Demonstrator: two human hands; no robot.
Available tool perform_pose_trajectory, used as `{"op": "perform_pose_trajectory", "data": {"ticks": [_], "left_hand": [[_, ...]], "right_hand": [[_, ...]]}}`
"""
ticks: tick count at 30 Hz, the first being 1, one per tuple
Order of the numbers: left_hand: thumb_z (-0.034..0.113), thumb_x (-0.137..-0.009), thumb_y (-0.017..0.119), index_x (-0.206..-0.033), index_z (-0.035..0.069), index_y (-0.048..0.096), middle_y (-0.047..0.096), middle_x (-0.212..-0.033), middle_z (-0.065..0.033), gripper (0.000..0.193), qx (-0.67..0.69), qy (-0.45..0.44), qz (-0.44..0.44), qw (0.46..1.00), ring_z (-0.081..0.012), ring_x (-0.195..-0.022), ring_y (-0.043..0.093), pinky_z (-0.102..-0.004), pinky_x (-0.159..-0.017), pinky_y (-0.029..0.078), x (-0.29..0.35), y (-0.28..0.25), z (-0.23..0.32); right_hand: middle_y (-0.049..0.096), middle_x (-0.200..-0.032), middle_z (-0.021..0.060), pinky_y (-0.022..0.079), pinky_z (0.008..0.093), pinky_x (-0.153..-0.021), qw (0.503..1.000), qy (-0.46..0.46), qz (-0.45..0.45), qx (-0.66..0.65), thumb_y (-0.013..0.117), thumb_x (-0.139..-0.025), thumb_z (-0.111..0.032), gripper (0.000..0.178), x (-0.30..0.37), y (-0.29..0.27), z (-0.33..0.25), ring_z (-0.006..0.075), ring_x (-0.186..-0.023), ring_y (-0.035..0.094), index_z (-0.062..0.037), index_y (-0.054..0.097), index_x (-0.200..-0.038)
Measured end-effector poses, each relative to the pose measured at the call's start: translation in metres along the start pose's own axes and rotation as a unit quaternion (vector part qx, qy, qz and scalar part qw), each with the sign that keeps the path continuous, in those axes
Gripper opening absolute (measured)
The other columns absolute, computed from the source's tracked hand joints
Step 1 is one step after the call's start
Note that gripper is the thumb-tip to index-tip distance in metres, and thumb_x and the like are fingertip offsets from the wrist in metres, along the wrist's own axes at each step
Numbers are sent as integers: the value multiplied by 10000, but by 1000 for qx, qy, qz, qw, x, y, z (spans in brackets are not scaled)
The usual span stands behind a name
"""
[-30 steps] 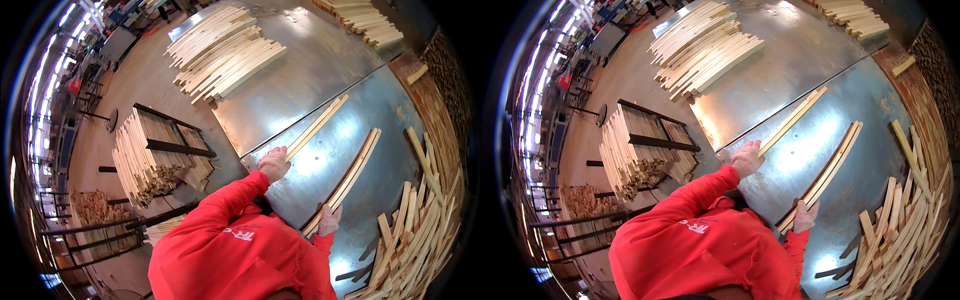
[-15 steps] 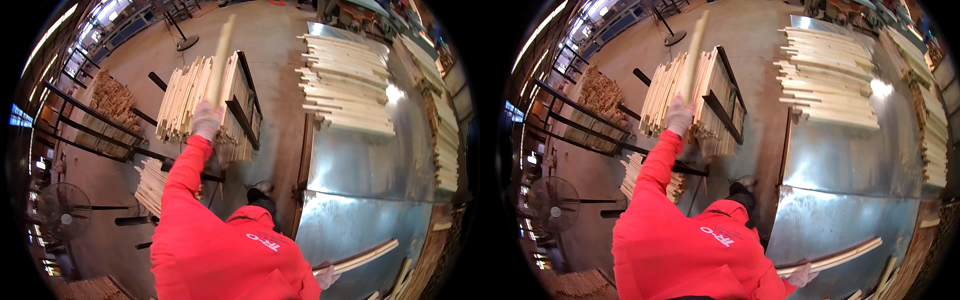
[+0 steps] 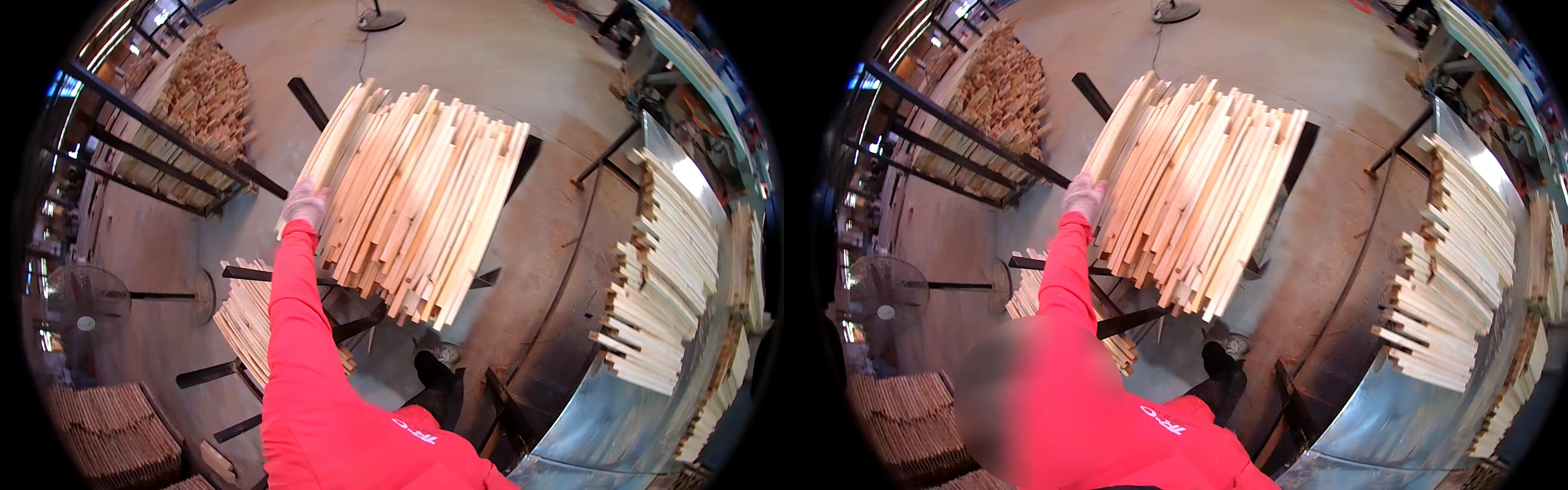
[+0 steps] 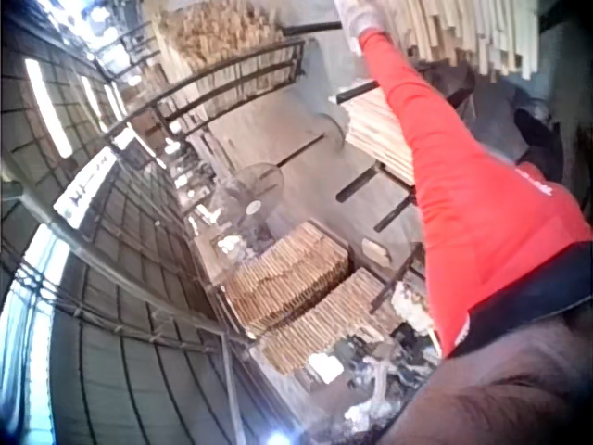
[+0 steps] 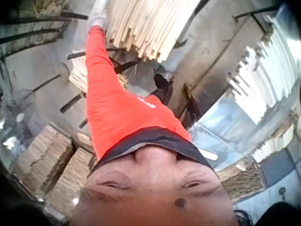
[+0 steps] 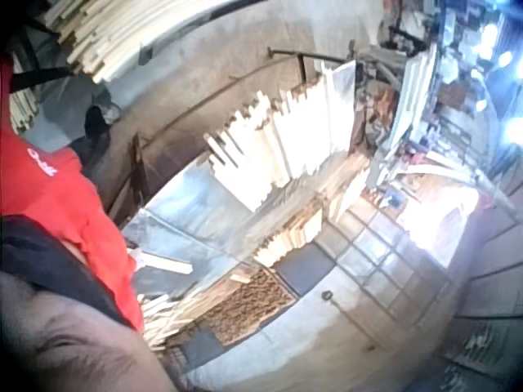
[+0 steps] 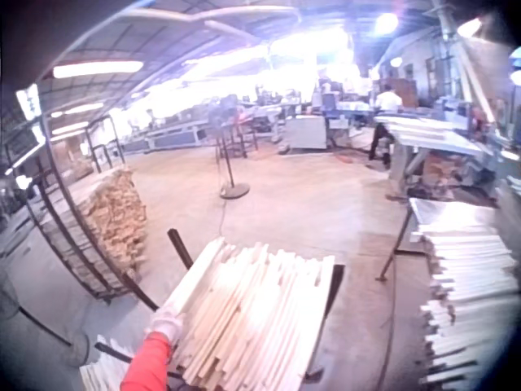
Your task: The person picks up wooden planks from a pile on a metal table and stacks them onto a nearby rack. The person repeatedly gathers planks by hand and places them in an organized stack.
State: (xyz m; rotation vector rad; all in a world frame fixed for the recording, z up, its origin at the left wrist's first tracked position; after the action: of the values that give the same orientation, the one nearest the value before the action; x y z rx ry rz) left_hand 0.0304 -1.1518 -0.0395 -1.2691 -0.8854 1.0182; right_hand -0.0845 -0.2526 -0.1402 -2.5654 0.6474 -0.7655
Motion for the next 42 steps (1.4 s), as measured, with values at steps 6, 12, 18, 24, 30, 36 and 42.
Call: {"op": "perform_pose_trajectory", "data": {"ticks": [6,12,18,24,30,36,42], "left_hand": [[462,-940,562,-1159,-2,633,638,-1143,-263,518,224,56,-63,971,-402,-1102,611,-450,-933,496,1,62,50],[454,-971,500,-1164,-4,634,621,-1174,-274,515,225,89,-62,968,-415,-1123,585,-441,-966,468,-21,80,6],[447,-962,458,-1188,48,634,619,-1198,-254,492,144,177,-98,969,-420,-1134,575,-461,-969,469,-64,84,93],[331,-1005,428,-1327,38,537,578,-1304,-212,448,187,205,5,961,-327,-1128,598,-399,-941,511,-17,-1,123],[212,-1022,469,-1355,26,507,589,-1251,-111,383,465,479,-437,602,-201,-1088,590,-308,-910,506,420,-111,378],[365,-952,633,-1379,2,440,559,-1290,-146,593,97,240,-934,248,-280,-1106,612,-455,-946,512,961,-15,279],[292,-928,676,-1296,9,503,624,-1127,-155,496,24,120,-929,349,-319,-1031,631,-471,-893,546,1123,54,198]], "right_hand": [[606,-1117,192,524,423,-820,999,-5,-29,26,644,-902,-193,445,-10,24,-13,303,-935,627,20,492,-1262],[625,-1063,172,533,408,-779,999,8,-35,22,646,-900,-211,392,-20,14,-4,286,-887,637,12,536,-1203],[643,-1008,152,542,393,-739,995,34,66,-59,648,-899,-229,345,-17,-93,51,268,-839,647,4,579,-1145],[662,-954,131,552,378,-698,974,32,187,-127,649,-897,-247,308,19,-265,109,251,-792,657,-4,623,-1086],[623,-1117,190,548,409,-902,781,58,14,-621,651,-843,-226,553,42,-239,86,297,-1009,632,101,499,-1262],[667,-1021,189,560,408,-870,661,45,-89,-744,607,-903,-333,496,133,-306,86,296,-959,653,72,575,-1187],[670,-1106,236,486,394,-947,985,52,152,-65,501,-917,-596,684,155,-470,157,368,-1008,662,-37,532,-1310]]}}
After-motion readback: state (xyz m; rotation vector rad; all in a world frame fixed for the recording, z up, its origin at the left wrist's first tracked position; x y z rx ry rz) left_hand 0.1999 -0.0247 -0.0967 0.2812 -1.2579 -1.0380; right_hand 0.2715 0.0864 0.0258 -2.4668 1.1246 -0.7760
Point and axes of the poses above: each hand's wrist, its own x-axis away from the middle knuckle, its own y-axis out of the palm, z = x × y, the point moved 10 cm from there along -x, towards the middle knuckle
